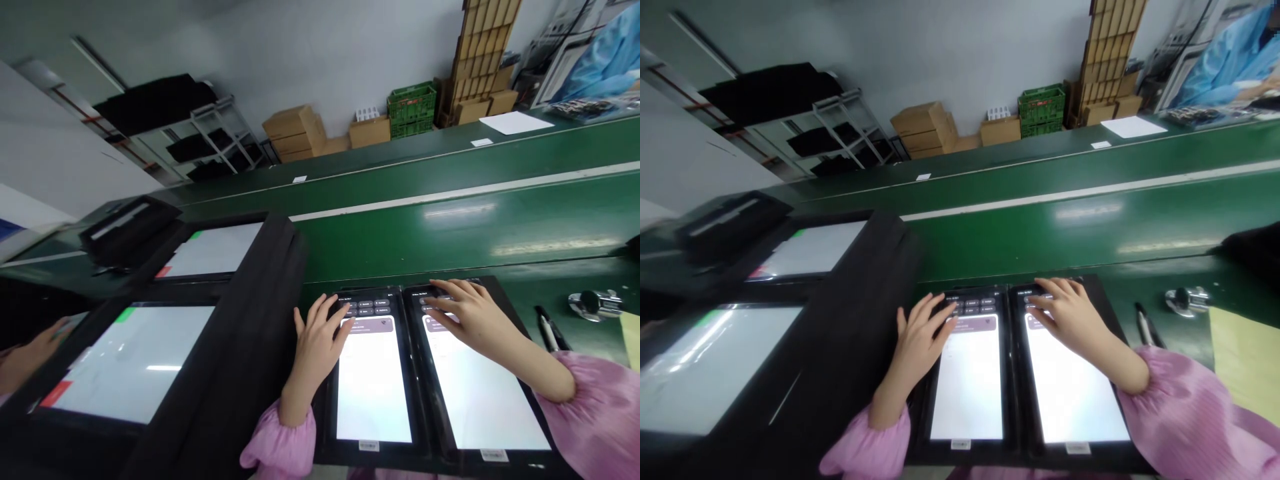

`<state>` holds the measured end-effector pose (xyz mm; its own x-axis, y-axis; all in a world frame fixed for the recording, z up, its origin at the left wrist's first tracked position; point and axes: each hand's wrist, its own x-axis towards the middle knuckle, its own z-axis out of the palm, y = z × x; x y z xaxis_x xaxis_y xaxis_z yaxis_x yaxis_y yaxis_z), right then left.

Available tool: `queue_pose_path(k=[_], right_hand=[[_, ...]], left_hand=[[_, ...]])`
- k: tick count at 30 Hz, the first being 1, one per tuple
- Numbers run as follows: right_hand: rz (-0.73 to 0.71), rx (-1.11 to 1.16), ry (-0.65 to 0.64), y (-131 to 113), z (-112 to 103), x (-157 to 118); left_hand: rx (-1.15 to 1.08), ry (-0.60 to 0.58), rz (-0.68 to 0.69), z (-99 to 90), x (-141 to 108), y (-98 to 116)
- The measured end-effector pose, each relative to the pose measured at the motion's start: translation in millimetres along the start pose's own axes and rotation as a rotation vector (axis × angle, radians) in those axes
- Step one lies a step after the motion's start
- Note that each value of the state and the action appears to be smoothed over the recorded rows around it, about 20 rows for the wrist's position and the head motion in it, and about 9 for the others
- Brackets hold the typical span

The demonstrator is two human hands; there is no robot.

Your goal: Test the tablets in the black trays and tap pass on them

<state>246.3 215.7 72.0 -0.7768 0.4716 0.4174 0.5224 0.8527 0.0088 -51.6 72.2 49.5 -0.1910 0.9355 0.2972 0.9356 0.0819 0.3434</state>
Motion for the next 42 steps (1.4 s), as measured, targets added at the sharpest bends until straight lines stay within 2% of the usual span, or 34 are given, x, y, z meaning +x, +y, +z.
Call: queue_pose_path(k=[7, 11, 15, 17, 20, 22, 24, 26, 29, 32, 42], right_hand=[[0.031, 0.02, 0.022, -4, 8, 5], [0.094, 0.153, 0.056, 8, 0, -2], [0.382, 0.348, 0.214, 34, -20, -29], [0.538, 0.498, 0.258, 44, -27, -44], [0.721, 0.753, 0.271, 53, -21, -53], [0.777, 0.848, 0.273, 56, -9, -52], [0.797, 0.883, 0.272, 56, 4, -49], [0.822, 0.929, 0.278, 54, 14, -48], [0.859, 0.999, 0.296, 52, 22, -51], [0.887, 1.057, 0.313, 53, 23, -55], [0.871, 1.114, 0.274, 50, 17, -59]], left_hand=[[0.025, 0.012, 0.025, 2.2, 3, -1], [0.03, 0.059, 0.016, 2.1, -5, 1], [0.026, 0.202, 0.045, -4.2, -27, 3], [0.005, 0.223, 0.075, -6.7, -31, 5], [-0.025, 0.194, 0.156, -4.8, -13, 12], [-0.034, 0.135, 0.211, 0.7, 9, 20], [-0.019, 0.079, 0.246, 8.5, 28, 30], [0.019, 0.084, 0.282, 16.5, 37, 37], [0.069, 0.157, 0.355, 23.7, 33, 39], [0.084, 0.202, 0.4, 22.6, 24, 36], [0.112, 0.193, 0.499, 19.7, 21, 39]])
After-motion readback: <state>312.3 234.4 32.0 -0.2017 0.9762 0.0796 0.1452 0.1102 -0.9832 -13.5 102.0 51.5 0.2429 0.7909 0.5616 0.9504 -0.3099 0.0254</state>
